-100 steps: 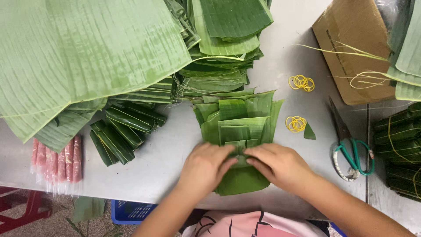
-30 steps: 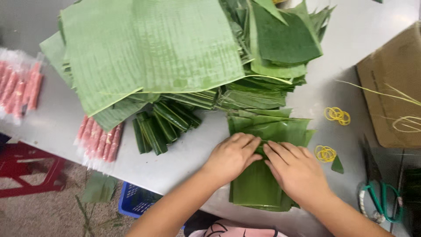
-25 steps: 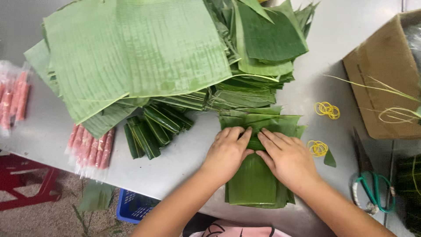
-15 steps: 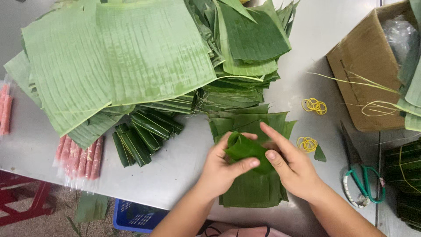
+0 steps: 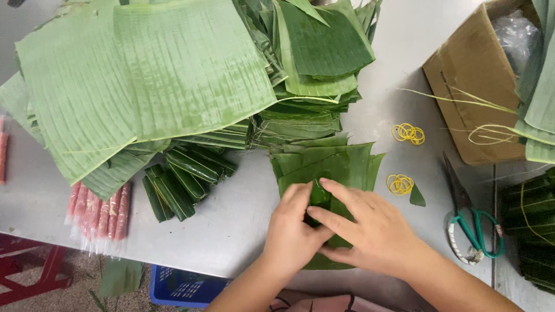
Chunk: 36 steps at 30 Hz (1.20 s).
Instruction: The person wraps individual sausages in banana leaves, folding the leaves into a tight cylindrical shape. They secure each wrapped sausage with a yellow rubber band and place the finished units on a growing stack on the table.
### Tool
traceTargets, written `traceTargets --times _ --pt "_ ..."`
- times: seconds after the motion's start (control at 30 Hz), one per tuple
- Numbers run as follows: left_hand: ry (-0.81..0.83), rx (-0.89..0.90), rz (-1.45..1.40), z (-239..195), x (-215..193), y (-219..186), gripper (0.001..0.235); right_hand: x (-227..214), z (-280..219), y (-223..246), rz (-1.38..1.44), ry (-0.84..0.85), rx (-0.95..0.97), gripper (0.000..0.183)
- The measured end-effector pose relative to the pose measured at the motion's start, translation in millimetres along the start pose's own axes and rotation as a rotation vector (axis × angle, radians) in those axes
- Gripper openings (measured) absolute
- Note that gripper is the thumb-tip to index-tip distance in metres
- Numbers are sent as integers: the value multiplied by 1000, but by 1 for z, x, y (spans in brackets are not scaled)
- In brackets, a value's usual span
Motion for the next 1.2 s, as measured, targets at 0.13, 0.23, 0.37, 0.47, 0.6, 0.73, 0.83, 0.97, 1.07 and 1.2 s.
traceTargets --times 0.13,0.23,0.37,0.47,0.6,0.73,0.83,0.97,1.07,1.2 --pt "350 -349 -590 -18 37 24 99 8 -9 -27 117 39 113 83" --pt "504 -367 -1122 -24 46 17 110 32 -32 -79 410 242 575 99" --pt "425 -321 -1083 -27 52 30 101 4 -27 -45 413 -13 185 70" --pt "302 -447 -1183 -36 67 38 94 6 -23 -35 245 -30 147 70" --pt "254 -561 -1342 -47 85 35 92 -3 -20 -14 354 -97 -45 57" --pt "360 -523 -1414 -48 95 25 97 -6 -22 -10 530 -89 -58 37" --pt "402 -547 -1462 -56 101 25 103 -3 -27 -19 741 -57 118 24" --pt "507 -742 -1491 -84 121 32 105 -17 -24 -15 523 -129 90 24" --pt "589 -681 -1633 -89 127 21 96 -29 -17 -1 258 -187 -60 26" --pt "598 -716 -1638 -83 122 19 78 -21 -16 -5 291 -78 -47 31"
Point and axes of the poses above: each hand's wrist, its own z-axis towards the middle knuckle, its own x-axis out of the palm, y = z × x, the point moved 10 cm from there along z, towards the middle knuckle, and after that the axes turned 8 degrees about x, right-handed, at the moved point
